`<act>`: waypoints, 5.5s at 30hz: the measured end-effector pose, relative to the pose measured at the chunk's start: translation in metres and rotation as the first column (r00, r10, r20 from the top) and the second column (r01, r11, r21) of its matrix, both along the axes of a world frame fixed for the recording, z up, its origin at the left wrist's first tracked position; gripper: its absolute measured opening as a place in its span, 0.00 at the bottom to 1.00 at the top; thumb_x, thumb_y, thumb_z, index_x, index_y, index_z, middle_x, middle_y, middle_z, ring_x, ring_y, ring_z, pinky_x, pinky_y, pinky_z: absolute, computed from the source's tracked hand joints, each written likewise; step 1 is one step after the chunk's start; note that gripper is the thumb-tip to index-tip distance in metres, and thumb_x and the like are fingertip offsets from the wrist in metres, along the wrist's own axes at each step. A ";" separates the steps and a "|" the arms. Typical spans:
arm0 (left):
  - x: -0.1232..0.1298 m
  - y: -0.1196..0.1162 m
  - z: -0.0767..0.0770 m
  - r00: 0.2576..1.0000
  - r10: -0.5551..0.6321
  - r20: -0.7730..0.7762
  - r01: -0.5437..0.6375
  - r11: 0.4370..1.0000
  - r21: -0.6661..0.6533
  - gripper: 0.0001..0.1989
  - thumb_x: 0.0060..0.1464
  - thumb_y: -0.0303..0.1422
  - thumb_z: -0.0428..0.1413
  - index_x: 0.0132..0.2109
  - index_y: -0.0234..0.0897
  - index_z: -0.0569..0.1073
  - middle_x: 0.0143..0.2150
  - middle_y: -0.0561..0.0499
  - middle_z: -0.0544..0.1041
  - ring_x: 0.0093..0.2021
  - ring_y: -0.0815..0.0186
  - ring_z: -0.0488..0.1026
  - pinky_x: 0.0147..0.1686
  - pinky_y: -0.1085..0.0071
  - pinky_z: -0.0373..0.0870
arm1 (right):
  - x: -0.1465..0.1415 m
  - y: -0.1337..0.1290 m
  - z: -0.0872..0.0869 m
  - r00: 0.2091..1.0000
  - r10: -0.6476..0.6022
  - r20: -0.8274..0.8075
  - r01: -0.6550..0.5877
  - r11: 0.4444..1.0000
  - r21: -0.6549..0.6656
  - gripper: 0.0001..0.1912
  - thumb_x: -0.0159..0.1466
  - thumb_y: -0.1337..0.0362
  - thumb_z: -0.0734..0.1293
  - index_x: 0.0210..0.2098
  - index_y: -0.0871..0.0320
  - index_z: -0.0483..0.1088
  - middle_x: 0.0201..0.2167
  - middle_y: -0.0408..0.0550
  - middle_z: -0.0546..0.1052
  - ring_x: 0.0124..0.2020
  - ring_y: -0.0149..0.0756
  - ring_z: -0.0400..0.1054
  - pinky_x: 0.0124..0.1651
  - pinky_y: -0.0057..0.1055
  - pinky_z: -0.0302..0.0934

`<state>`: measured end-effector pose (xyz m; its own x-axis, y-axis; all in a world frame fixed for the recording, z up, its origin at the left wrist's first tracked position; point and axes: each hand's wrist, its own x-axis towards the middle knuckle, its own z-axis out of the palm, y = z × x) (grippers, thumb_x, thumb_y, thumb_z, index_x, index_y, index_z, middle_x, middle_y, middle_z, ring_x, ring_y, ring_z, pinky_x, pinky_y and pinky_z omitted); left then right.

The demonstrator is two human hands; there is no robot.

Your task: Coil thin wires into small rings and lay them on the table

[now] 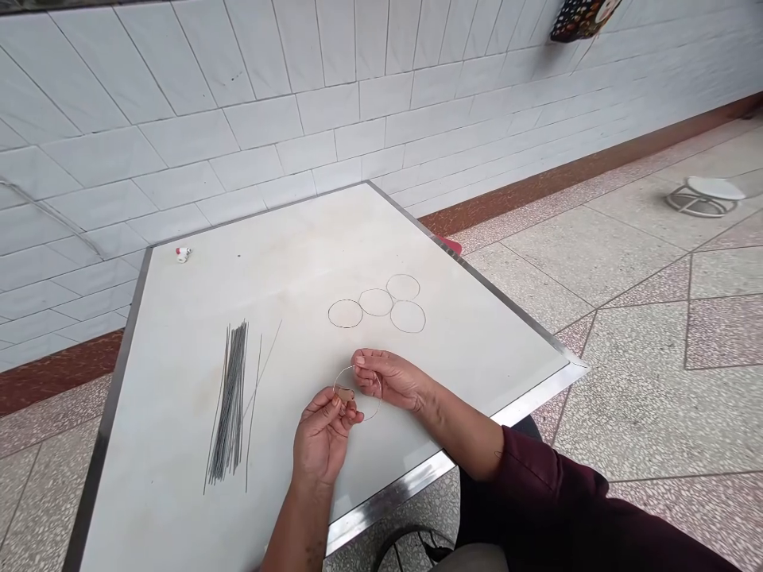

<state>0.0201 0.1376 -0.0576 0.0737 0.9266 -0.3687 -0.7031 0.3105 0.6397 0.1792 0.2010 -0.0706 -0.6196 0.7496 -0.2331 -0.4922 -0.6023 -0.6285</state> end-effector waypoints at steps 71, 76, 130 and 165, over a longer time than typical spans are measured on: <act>0.001 -0.001 -0.005 0.991 -0.137 -0.016 0.136 0.990 -0.042 0.04 0.44 0.28 0.66 0.29 0.33 0.78 0.28 0.50 0.76 0.28 0.68 0.73 0.39 0.65 0.75 | 0.010 -0.001 0.008 0.887 -0.112 0.449 -0.225 0.744 0.629 0.14 0.64 0.59 0.68 0.48 0.55 0.68 0.40 0.45 0.68 0.43 0.34 0.64 0.45 0.32 0.60; 0.003 -0.002 -0.006 0.993 -0.115 -0.007 0.115 0.993 -0.030 0.04 0.44 0.28 0.65 0.29 0.33 0.78 0.28 0.50 0.77 0.32 0.66 0.74 0.46 0.62 0.73 | 0.009 -0.002 0.010 0.873 -0.181 0.454 -0.185 0.738 0.649 0.11 0.65 0.56 0.66 0.41 0.57 0.70 0.35 0.44 0.71 0.37 0.32 0.64 0.41 0.30 0.60; 0.005 -0.003 -0.007 0.999 -0.044 0.016 0.044 0.999 -0.006 0.04 0.45 0.27 0.67 0.30 0.34 0.79 0.26 0.52 0.76 0.27 0.70 0.71 0.44 0.58 0.76 | -0.008 -0.008 0.000 0.614 -0.641 0.461 0.021 0.597 0.802 0.05 0.63 0.65 0.65 0.33 0.54 0.73 0.32 0.44 0.71 0.33 0.32 0.65 0.32 0.29 0.60; 0.002 0.004 -0.009 0.975 0.221 0.039 -0.220 0.975 -0.019 0.07 0.51 0.26 0.63 0.40 0.34 0.79 0.33 0.50 0.79 0.35 0.68 0.77 0.52 0.64 0.71 | -0.002 -0.001 -0.001 0.890 -0.202 0.410 0.009 0.905 0.426 0.18 0.63 0.48 0.67 0.39 0.57 0.71 0.31 0.43 0.71 0.31 0.30 0.65 0.35 0.27 0.61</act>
<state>0.0224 0.1416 -0.0671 -0.1166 0.9164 -0.3830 -0.7805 0.1540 0.6059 0.1773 0.1999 -0.0714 -0.4379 0.8907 -0.1222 -0.1563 -0.2093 -0.9653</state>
